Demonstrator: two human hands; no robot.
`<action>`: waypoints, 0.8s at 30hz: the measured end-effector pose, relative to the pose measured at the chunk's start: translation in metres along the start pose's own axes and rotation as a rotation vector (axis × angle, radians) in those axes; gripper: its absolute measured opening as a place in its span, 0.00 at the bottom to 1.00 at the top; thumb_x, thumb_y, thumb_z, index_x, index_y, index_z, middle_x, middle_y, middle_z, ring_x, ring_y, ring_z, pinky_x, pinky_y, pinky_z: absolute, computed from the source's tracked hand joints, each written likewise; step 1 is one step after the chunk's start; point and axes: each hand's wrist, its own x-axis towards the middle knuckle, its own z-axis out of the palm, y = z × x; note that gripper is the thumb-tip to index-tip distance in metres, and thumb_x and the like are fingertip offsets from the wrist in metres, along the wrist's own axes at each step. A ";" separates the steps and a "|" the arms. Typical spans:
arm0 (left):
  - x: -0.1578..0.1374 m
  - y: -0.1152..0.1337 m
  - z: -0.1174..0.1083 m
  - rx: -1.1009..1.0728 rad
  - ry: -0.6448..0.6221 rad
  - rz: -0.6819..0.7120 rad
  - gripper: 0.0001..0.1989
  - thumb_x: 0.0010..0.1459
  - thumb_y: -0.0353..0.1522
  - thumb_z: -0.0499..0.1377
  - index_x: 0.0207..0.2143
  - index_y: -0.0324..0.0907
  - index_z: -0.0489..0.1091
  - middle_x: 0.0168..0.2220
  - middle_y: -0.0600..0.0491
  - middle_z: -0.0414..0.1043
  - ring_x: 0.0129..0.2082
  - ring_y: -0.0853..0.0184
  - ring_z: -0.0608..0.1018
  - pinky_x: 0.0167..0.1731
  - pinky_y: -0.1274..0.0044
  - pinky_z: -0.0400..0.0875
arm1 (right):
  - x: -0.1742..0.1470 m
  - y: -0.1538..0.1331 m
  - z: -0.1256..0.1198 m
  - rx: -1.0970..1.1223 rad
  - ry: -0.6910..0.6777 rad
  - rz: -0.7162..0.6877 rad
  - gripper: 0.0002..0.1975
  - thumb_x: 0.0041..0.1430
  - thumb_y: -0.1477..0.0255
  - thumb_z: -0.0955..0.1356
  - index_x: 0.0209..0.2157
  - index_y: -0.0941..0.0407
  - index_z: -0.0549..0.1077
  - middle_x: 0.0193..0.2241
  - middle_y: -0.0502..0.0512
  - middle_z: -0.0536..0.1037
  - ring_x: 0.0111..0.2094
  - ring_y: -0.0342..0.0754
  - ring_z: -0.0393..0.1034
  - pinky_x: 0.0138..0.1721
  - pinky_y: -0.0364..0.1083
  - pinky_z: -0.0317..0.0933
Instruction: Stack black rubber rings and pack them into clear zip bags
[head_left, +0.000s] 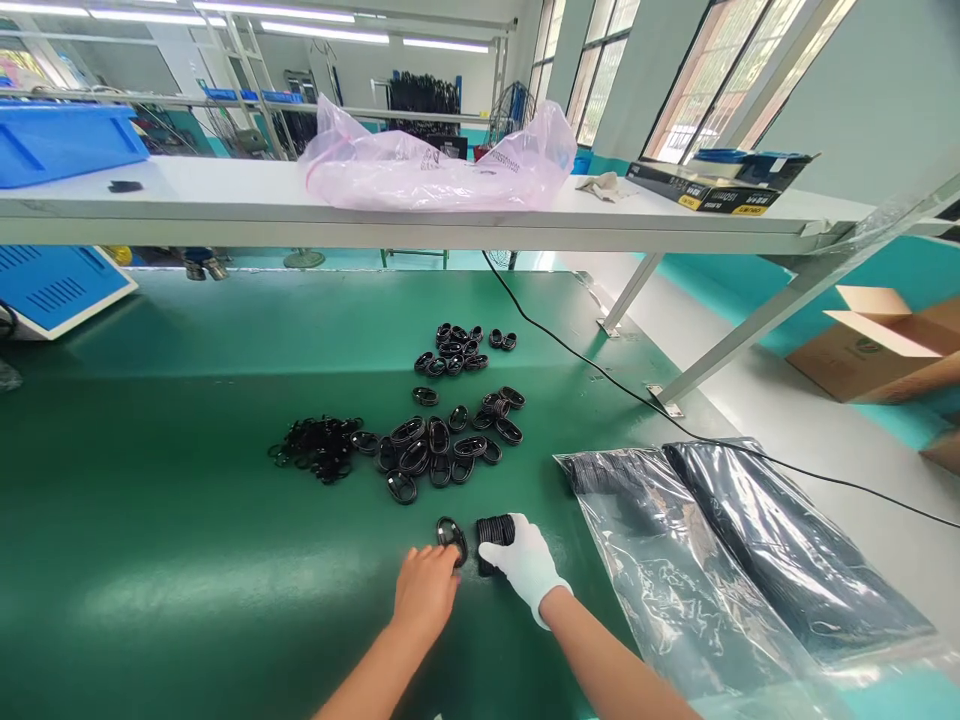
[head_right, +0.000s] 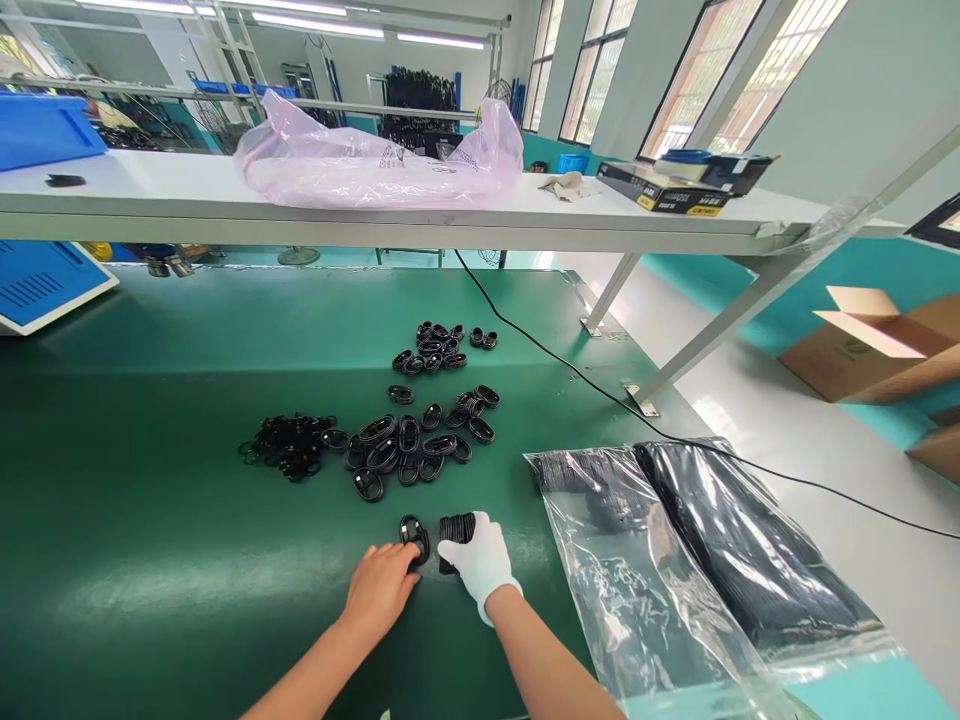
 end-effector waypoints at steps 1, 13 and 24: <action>-0.004 0.002 0.001 -0.016 -0.011 -0.038 0.14 0.52 0.29 0.53 0.42 0.49 0.65 0.38 0.54 0.72 0.40 0.62 0.72 0.42 0.70 0.60 | 0.000 0.000 0.000 0.000 0.000 -0.002 0.27 0.40 0.63 0.68 0.44 0.58 0.65 0.38 0.60 0.69 0.38 0.51 0.68 0.38 0.46 0.62; 0.018 0.010 -0.004 -0.324 -0.039 -0.016 0.37 0.40 0.28 0.60 0.55 0.48 0.54 0.52 0.51 0.59 0.47 0.63 0.68 0.43 0.76 0.64 | 0.002 0.004 0.002 0.010 0.013 -0.047 0.26 0.40 0.64 0.68 0.43 0.58 0.65 0.37 0.59 0.70 0.38 0.50 0.68 0.39 0.45 0.62; 0.017 0.000 0.007 -0.620 -0.064 0.061 0.37 0.39 0.30 0.62 0.55 0.49 0.56 0.53 0.53 0.62 0.44 0.64 0.70 0.45 0.73 0.64 | 0.005 0.007 0.000 -0.002 -0.013 -0.080 0.28 0.39 0.65 0.68 0.45 0.60 0.65 0.39 0.61 0.70 0.40 0.52 0.68 0.41 0.46 0.61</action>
